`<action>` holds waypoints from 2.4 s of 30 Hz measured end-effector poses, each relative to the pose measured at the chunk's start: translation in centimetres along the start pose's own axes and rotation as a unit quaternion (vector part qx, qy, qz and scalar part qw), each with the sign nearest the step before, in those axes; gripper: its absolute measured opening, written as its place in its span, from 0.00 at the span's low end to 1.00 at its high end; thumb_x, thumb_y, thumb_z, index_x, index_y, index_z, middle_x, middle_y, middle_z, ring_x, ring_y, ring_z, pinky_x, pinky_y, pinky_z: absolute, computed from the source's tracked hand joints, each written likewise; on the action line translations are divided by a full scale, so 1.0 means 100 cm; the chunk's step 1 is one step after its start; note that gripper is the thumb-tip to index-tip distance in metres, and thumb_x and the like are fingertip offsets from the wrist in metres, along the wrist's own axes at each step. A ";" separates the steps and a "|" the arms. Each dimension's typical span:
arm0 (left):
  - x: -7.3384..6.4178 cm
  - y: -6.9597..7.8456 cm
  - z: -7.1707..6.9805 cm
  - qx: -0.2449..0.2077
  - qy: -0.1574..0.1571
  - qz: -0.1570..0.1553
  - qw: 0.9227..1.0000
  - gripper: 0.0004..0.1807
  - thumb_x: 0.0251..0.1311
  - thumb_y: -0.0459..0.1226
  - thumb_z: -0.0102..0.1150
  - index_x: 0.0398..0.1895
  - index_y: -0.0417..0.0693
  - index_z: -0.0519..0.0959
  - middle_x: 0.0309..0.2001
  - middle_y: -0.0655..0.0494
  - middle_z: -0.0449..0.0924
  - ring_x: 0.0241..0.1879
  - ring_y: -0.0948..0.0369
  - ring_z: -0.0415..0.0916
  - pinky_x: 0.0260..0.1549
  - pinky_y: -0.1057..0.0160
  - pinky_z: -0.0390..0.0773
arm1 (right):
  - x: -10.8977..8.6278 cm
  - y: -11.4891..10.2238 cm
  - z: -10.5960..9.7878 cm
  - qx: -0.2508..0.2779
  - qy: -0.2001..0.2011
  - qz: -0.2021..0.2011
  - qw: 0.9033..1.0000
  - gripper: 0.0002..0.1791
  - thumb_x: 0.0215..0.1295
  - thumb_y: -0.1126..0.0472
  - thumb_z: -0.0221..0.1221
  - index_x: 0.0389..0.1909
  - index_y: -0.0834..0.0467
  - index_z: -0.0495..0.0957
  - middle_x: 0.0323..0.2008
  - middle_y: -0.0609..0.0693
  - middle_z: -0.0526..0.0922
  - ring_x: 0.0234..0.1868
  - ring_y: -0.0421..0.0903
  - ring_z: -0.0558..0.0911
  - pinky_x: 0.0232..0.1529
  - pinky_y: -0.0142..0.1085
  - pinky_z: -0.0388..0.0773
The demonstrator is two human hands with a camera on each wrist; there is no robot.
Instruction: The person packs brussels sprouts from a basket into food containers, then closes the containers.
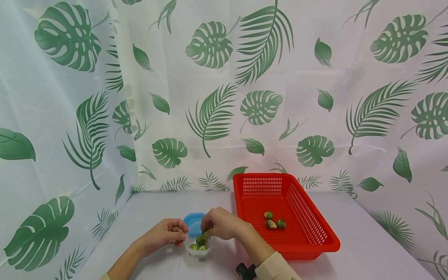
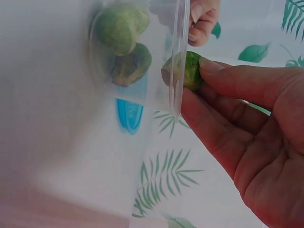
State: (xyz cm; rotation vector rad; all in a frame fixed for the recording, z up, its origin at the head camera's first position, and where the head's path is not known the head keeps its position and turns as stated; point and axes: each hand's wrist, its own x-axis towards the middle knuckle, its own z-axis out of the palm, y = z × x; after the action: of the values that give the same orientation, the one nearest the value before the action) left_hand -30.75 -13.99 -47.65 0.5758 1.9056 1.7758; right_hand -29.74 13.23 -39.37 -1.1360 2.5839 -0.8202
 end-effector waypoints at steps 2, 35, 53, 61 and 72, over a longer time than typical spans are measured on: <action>0.000 0.000 0.000 0.001 0.000 0.000 1.000 0.21 0.66 0.35 0.68 0.54 0.27 0.76 0.32 0.58 0.85 0.32 0.63 0.82 0.38 0.62 0.84 | 0.000 0.000 0.000 0.001 -0.002 0.002 1.000 0.05 0.66 0.69 0.68 0.38 0.58 0.89 0.34 0.43 0.89 0.34 0.31 0.82 0.41 0.25 0.81; -0.001 0.002 0.000 0.008 0.003 -0.006 1.000 0.21 0.67 0.37 0.68 0.54 0.29 0.77 0.32 0.57 0.85 0.32 0.62 0.82 0.38 0.61 0.84 | 0.001 0.000 0.000 0.010 -0.002 0.018 1.000 0.05 0.65 0.71 0.68 0.38 0.61 0.89 0.34 0.51 0.90 0.32 0.33 0.82 0.37 0.25 0.81; -0.001 0.001 0.000 0.004 0.003 -0.002 1.000 0.21 0.66 0.37 0.68 0.54 0.28 0.76 0.32 0.57 0.85 0.32 0.62 0.82 0.38 0.61 0.84 | 0.000 0.001 -0.002 0.023 0.015 0.001 1.000 0.10 0.65 0.70 0.68 0.43 0.55 0.89 0.39 0.43 0.89 0.37 0.34 0.85 0.42 0.25 0.82; 0.000 0.000 0.000 0.004 0.003 -0.002 1.000 0.22 0.66 0.37 0.68 0.54 0.28 0.76 0.33 0.57 0.85 0.32 0.62 0.82 0.38 0.61 0.84 | 0.001 -0.001 -0.004 0.010 0.028 -0.002 1.000 0.12 0.66 0.66 0.69 0.49 0.55 0.88 0.42 0.43 0.90 0.41 0.33 0.84 0.44 0.26 0.82; 0.001 -0.001 0.000 0.002 0.000 0.002 1.000 0.22 0.67 0.37 0.68 0.54 0.27 0.76 0.32 0.57 0.85 0.32 0.63 0.81 0.38 0.61 0.84 | 0.001 -0.007 -0.010 -0.001 0.058 0.003 0.998 0.18 0.70 0.62 0.67 0.59 0.52 0.83 0.44 0.45 0.89 0.42 0.35 0.83 0.43 0.27 0.82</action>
State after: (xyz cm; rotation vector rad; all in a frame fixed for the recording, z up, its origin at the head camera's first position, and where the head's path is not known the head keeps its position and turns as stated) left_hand -30.81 -14.00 -47.71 0.5803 1.9094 1.7746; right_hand -29.73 13.20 -38.19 -1.1110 2.6794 -0.9080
